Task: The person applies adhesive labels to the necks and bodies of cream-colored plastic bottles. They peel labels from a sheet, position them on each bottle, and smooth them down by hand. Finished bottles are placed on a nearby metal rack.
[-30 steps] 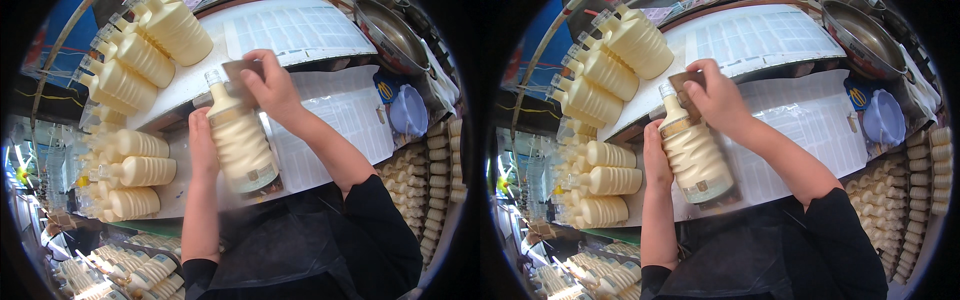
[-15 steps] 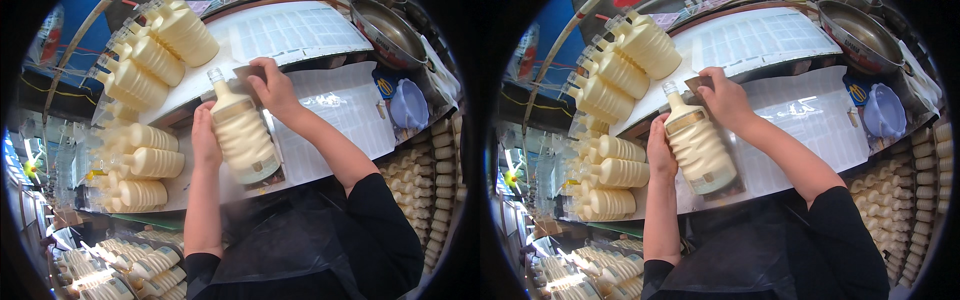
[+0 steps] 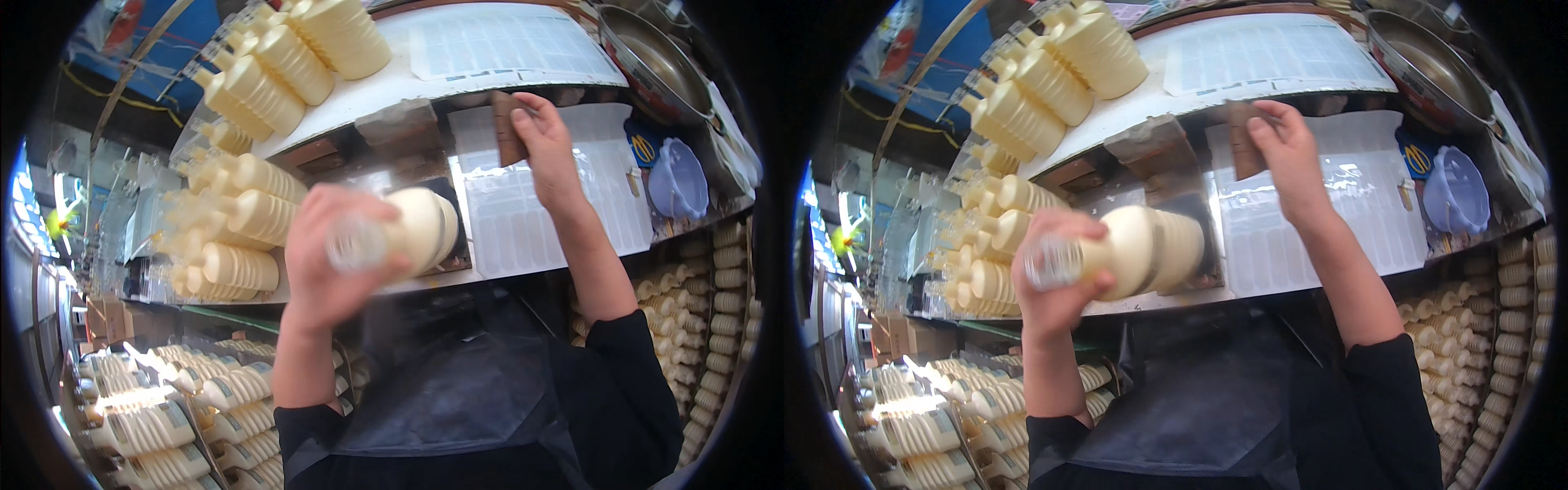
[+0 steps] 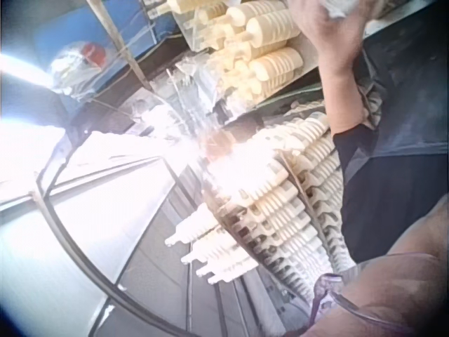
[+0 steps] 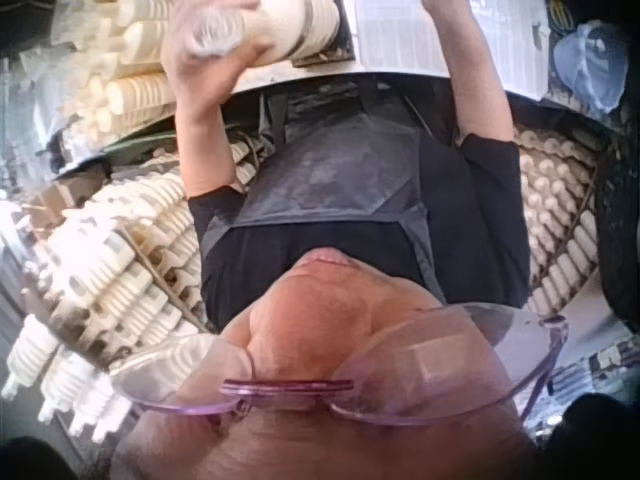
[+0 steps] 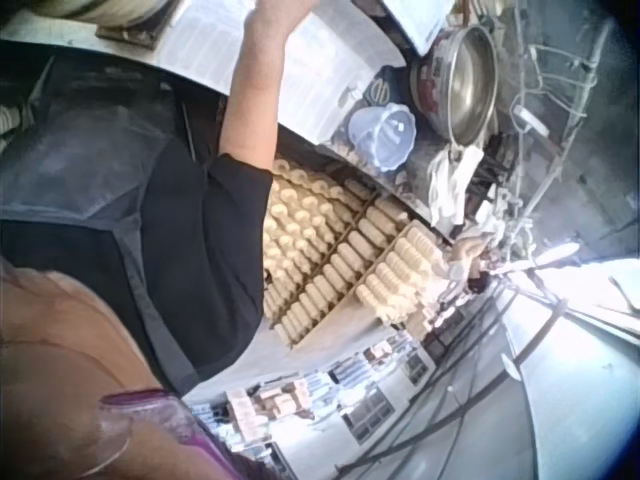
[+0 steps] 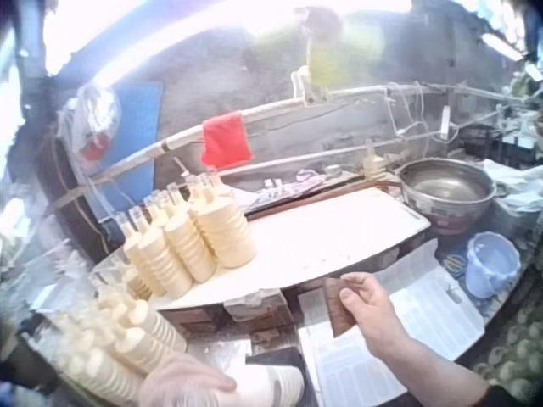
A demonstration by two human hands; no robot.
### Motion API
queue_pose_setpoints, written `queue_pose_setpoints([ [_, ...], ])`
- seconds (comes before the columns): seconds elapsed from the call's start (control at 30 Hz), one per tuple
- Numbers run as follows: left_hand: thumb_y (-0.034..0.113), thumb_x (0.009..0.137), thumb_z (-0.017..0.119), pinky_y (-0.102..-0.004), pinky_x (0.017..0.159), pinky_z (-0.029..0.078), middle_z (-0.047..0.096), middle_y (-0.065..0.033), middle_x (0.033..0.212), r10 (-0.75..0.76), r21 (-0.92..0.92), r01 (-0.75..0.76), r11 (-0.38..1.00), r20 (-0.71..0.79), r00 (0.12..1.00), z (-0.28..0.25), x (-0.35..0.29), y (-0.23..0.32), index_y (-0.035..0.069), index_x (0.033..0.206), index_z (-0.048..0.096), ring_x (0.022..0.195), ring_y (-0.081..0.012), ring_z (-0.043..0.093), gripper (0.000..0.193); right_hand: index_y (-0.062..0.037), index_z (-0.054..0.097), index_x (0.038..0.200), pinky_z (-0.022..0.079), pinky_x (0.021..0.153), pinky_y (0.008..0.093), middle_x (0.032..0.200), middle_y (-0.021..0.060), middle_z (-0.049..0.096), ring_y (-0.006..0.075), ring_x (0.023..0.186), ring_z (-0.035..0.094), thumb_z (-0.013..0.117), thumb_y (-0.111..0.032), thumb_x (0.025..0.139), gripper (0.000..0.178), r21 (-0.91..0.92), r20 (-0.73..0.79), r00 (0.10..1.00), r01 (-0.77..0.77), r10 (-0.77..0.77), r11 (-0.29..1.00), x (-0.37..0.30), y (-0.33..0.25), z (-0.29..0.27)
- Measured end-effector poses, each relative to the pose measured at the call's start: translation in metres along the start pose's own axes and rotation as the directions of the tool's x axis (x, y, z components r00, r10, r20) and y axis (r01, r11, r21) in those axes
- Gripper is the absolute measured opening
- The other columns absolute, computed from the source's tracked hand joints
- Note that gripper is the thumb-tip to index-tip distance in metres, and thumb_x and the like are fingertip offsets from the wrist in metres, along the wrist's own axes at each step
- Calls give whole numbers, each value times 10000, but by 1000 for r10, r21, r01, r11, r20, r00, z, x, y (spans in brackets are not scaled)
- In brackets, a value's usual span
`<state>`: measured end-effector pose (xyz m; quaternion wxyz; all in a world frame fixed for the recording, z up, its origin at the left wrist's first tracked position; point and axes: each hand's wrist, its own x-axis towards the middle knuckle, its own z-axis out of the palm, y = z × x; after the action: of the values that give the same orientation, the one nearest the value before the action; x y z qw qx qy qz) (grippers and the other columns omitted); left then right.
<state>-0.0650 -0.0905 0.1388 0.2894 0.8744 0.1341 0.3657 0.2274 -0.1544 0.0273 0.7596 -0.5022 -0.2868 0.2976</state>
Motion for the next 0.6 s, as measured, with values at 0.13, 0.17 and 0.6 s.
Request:
queue_pose_setpoints([
  [0.13,228,725,869,-325,763,487,751,7,977,274,399,-242,884,-24,962,0,-39,43,122,970,779,833,-190,632,282,-22,536,1370,525,887,242,1189,47,661,95,1053,631,614,-173,1059,355,42,-34,998,-58,59,997,7,-18,-4],
  [0.17,210,744,841,-310,738,479,747,9,1003,290,455,-258,852,-2,957,0,-45,51,125,975,785,834,-166,624,253,-52,550,1385,550,907,253,1214,43,651,98,1071,635,601,-201,1068,354,61,-20,998,-51,53,997,11,-18,-3],
  [0.6,230,850,869,-326,867,510,680,-124,1145,-4,267,192,944,-574,819,-73,-91,129,-5,1118,689,999,-200,646,400,-92,585,1346,562,782,250,1130,7,653,92,984,649,598,-204,1075,293,236,310,939,-230,151,944,56,6,67],
])
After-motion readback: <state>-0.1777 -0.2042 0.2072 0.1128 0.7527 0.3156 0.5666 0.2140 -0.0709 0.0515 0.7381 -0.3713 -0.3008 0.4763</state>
